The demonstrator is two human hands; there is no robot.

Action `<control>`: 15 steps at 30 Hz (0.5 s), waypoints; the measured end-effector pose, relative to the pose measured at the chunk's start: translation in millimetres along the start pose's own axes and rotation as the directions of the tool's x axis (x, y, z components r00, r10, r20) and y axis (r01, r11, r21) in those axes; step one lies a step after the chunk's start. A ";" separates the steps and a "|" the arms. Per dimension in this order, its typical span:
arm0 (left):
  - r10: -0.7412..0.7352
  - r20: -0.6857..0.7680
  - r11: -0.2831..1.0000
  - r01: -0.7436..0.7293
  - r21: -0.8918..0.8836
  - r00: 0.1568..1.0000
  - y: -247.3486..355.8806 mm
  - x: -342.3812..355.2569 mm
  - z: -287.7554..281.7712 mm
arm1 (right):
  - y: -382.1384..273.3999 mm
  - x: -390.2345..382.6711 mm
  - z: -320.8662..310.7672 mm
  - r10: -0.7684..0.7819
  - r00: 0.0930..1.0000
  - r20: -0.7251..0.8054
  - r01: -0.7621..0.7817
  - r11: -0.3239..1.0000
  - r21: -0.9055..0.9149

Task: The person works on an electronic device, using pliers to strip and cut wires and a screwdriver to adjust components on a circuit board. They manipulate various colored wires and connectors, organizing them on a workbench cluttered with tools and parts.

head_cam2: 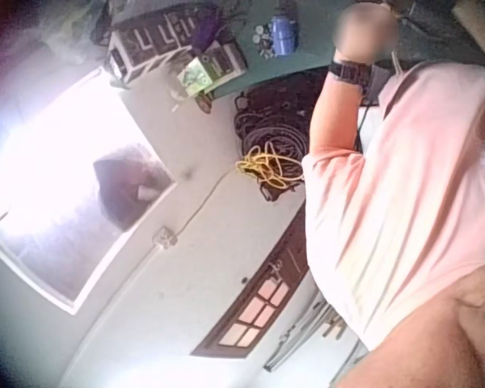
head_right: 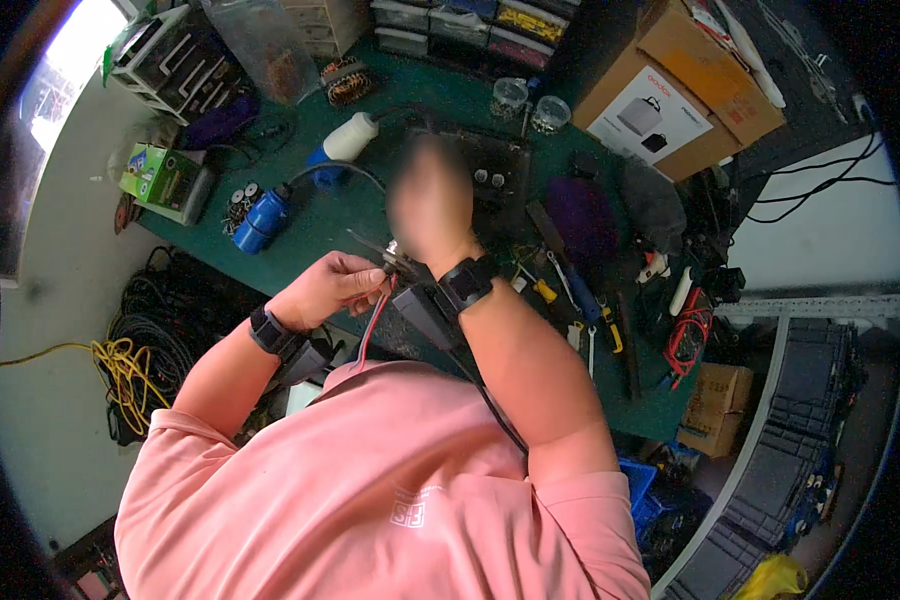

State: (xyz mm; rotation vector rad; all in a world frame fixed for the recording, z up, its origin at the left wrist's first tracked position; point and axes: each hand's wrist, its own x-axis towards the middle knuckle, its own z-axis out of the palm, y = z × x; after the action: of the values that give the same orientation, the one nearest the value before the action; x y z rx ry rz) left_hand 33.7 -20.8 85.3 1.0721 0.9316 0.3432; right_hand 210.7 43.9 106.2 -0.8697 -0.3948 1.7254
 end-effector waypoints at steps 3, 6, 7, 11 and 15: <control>0.061 -0.041 0.992 -0.056 0.110 0.997 4.9 -1.9 3.4 | 0.6 -1.9 3.8 -0.029 1.000 0.006 0.029 0.999 -0.026; 0.255 -0.155 0.950 -0.217 0.226 0.954 2.4 -11.4 -1.2 | 0.0 -3.1 8.9 -0.048 0.999 0.020 0.049 0.999 -0.012; 0.415 -0.287 0.857 -0.266 0.440 0.863 5.4 -17.7 -1.2 | 0.1 -3.5 9.4 -0.054 0.998 0.021 0.054 0.999 -0.005; 0.795 -0.322 0.433 -0.108 0.895 0.515 44.8 -34.6 27.2 | -1.1 -3.0 11.7 -0.062 0.998 -0.027 0.061 0.998 -0.024; 0.797 -0.131 0.100 0.086 0.991 0.590 48.2 -15.6 48.4 | 1.0 -3.6 27.5 -0.098 0.992 -0.083 0.094 0.994 -0.049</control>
State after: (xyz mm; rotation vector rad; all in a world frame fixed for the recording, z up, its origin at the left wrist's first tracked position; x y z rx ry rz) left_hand 71.4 -37.1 142.1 2.6416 1.6024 0.7033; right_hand 190.7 44.8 125.3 -0.9389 -0.4129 1.5905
